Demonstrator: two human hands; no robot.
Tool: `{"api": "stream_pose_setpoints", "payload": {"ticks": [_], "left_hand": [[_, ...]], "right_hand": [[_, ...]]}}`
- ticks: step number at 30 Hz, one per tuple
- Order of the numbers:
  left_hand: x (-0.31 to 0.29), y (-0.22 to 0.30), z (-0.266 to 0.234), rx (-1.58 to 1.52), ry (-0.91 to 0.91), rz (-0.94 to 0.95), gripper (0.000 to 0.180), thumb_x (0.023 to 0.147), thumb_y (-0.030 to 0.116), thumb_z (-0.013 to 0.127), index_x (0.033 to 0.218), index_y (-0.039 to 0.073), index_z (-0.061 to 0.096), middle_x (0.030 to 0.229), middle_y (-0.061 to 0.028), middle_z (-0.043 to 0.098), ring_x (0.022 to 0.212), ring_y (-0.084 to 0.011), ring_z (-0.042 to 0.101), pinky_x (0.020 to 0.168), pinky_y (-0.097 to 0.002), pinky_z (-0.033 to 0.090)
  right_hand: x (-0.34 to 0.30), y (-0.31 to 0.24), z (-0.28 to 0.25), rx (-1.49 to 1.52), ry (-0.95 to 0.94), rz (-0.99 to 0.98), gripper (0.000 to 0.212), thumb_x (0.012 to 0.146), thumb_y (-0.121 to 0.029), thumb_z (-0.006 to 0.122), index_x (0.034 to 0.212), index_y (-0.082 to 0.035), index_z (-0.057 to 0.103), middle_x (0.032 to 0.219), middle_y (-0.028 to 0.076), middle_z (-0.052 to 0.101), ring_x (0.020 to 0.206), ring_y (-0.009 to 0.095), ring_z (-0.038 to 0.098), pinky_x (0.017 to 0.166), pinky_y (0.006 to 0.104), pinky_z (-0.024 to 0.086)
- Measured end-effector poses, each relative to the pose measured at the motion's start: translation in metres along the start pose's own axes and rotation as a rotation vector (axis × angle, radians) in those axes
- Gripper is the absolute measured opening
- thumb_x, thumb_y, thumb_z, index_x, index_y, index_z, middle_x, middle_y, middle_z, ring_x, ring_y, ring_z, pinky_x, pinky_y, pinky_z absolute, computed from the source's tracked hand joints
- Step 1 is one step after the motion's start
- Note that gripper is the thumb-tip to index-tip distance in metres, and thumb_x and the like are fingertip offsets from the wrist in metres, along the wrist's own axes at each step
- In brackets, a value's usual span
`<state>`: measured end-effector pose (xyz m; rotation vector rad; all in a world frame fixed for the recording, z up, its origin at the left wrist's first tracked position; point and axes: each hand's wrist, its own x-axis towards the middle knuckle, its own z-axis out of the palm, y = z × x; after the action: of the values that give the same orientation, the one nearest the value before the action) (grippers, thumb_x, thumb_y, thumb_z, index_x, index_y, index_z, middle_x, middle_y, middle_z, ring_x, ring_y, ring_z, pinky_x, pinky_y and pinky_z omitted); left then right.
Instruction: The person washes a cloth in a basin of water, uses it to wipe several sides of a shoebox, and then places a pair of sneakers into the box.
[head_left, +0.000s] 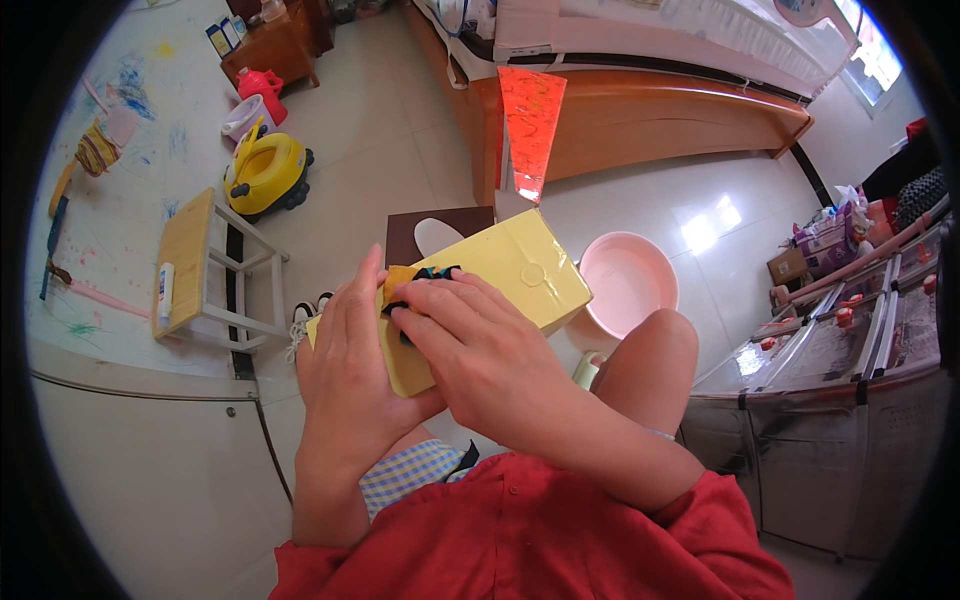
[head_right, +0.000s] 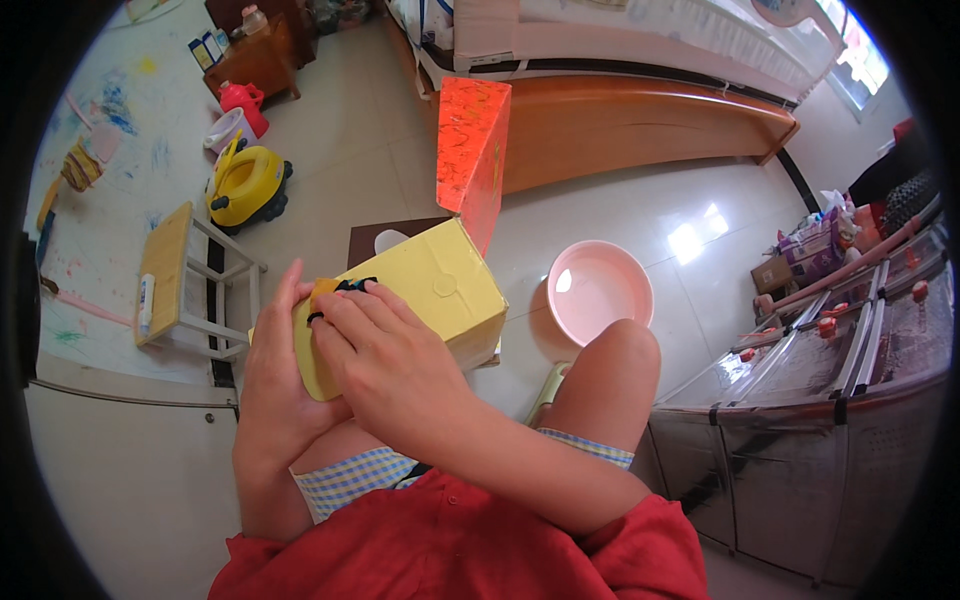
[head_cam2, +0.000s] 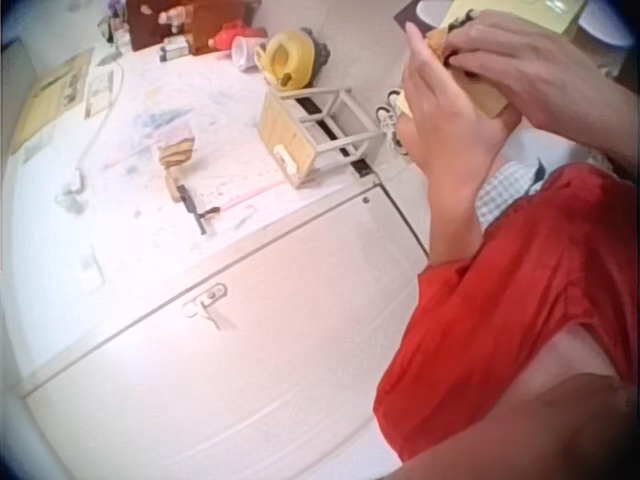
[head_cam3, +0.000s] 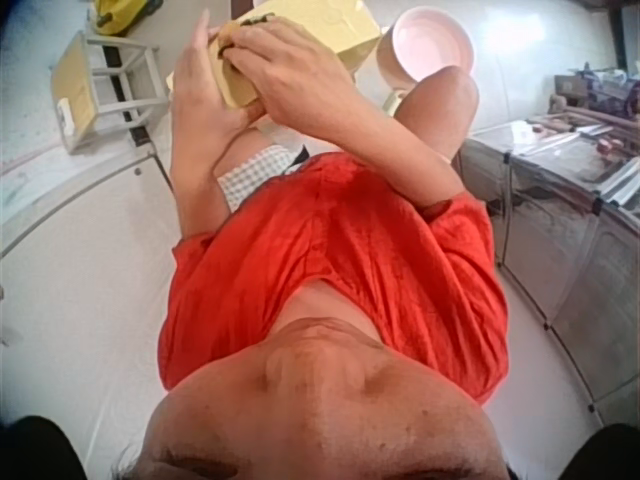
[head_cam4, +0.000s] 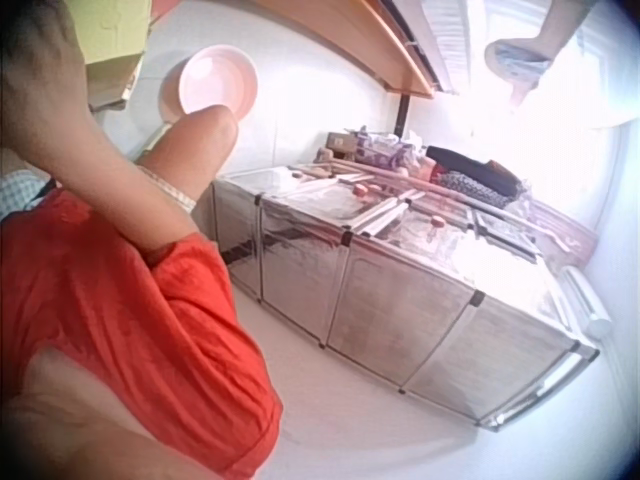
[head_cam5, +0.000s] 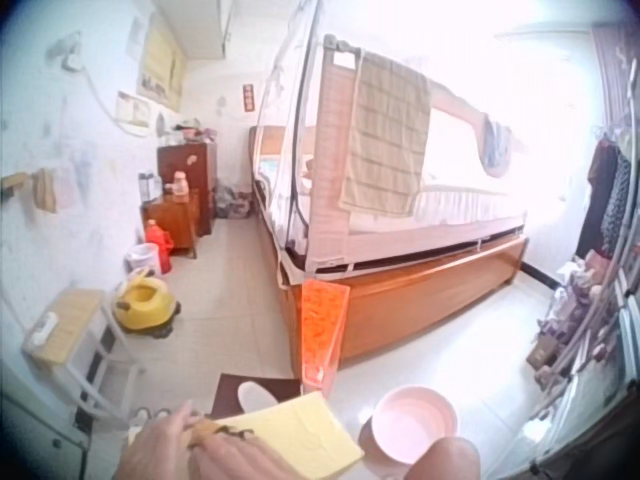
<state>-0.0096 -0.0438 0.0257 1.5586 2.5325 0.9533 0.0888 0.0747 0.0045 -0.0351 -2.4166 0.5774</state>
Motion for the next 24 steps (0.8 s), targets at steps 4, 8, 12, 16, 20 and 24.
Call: {"api": "stream_pose_setpoints", "payload": {"ticks": [4,8,12,16,20,24], "left_hand": [[-0.001,0.001,-0.001,0.001,-0.001,0.006,0.107,0.052,0.019,0.086,0.143,0.004,0.032,0.125,-0.0171,0.051,0.115,-0.0342,0.052,0.097,-0.0411,0.042],[0.000,-0.001,0.001,0.005,-0.012,0.002,0.107,0.049,0.019,0.086,0.141,0.004,0.034,0.124,-0.0176,0.052,0.114,-0.0344,0.053,0.096,-0.0414,0.042],[0.001,-0.003,0.001,0.009,-0.013,0.023,0.107,0.049,0.019,0.085,0.141,0.004,0.034,0.124,-0.0178,0.053,0.113,-0.0348,0.053,0.096,-0.0414,0.042],[0.001,-0.004,0.000,0.011,-0.020,0.016,0.107,0.048,0.019,0.085,0.141,0.004,0.034,0.125,-0.0180,0.052,0.115,-0.0347,0.052,0.096,-0.0413,0.042],[0.001,-0.003,-0.002,0.015,-0.020,0.029,0.106,0.049,0.017,0.085,0.141,0.004,0.035,0.126,-0.0176,0.052,0.116,-0.0342,0.051,0.097,-0.0413,0.042],[0.003,-0.004,0.004,0.028,-0.010,0.062,0.103,0.049,0.021,0.087,0.138,0.002,0.037,0.126,-0.0162,0.051,0.116,-0.0329,0.050,0.094,-0.0428,0.043]], "right_hand": [[0.004,0.012,-0.005,-0.072,-0.005,0.068,0.035,0.073,-0.007,0.059,0.106,0.002,0.059,0.116,0.014,0.057,0.113,0.027,0.054,0.104,0.0398,0.038],[0.001,0.029,-0.014,-0.150,0.013,0.111,0.032,0.076,-0.006,0.058,0.107,0.001,0.060,0.116,0.013,0.057,0.114,0.027,0.053,0.104,0.0401,0.037],[-0.004,0.042,-0.027,-0.212,0.051,0.200,0.031,0.077,-0.003,0.057,0.108,0.001,0.060,0.116,0.011,0.057,0.112,0.027,0.054,0.101,0.0399,0.039],[-0.008,0.055,-0.038,-0.112,0.160,0.341,0.032,0.076,0.005,0.054,0.107,0.005,0.060,0.114,0.014,0.058,0.107,0.032,0.055,0.091,0.0396,0.046],[-0.002,0.040,-0.044,-0.224,0.309,0.242,0.029,0.079,0.008,0.056,0.107,0.003,0.063,0.114,0.014,0.062,0.103,0.032,0.060,0.085,0.0383,0.050],[-0.003,-0.003,-0.021,0.015,0.107,-0.032,0.039,0.070,0.003,0.060,0.109,0.008,0.060,0.117,0.019,0.056,0.109,0.033,0.056,0.095,0.0407,0.046]]}}
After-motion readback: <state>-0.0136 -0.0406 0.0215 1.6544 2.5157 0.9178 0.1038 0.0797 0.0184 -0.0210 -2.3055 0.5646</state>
